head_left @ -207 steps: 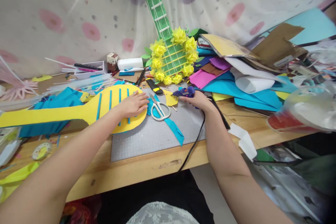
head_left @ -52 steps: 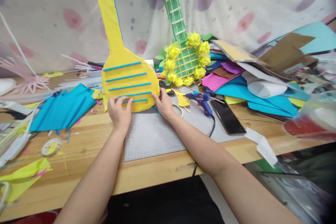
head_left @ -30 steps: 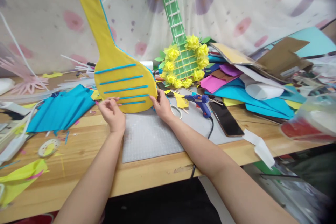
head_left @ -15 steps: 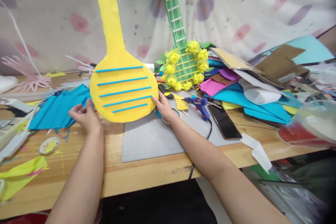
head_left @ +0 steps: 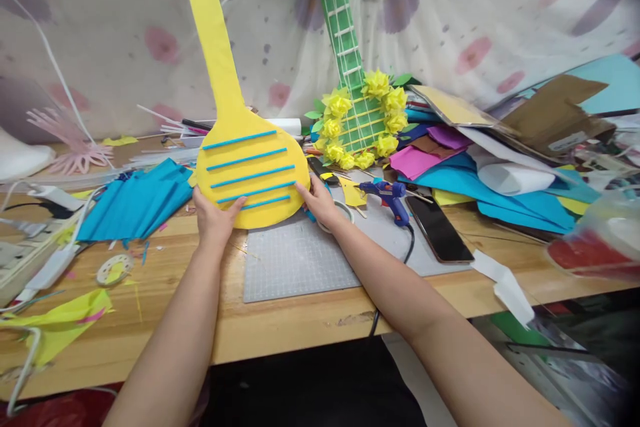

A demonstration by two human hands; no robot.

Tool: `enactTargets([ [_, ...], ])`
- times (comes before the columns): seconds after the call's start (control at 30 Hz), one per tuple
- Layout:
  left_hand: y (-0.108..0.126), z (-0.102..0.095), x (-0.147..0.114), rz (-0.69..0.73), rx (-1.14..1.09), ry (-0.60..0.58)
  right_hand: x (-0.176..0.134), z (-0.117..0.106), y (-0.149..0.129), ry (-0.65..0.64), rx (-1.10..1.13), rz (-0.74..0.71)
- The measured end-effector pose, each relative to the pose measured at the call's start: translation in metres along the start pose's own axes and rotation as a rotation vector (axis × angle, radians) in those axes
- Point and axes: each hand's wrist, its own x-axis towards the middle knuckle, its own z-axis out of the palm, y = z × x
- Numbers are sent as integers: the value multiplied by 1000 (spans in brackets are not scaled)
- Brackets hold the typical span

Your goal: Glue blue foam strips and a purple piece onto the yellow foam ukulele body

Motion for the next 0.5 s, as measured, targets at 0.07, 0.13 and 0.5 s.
enactTargets([
  [0.07, -1, 1, 0, 7, 3, 6, -1, 0, 0, 22, -77, -61],
  [0.13, -2, 1, 0, 9, -6, 5, -2, -1, -2, 35, -135, -86],
  [0.5, -7, 1, 0, -20, -24, -116, -6, -3, -12, 65, -158, -48],
])
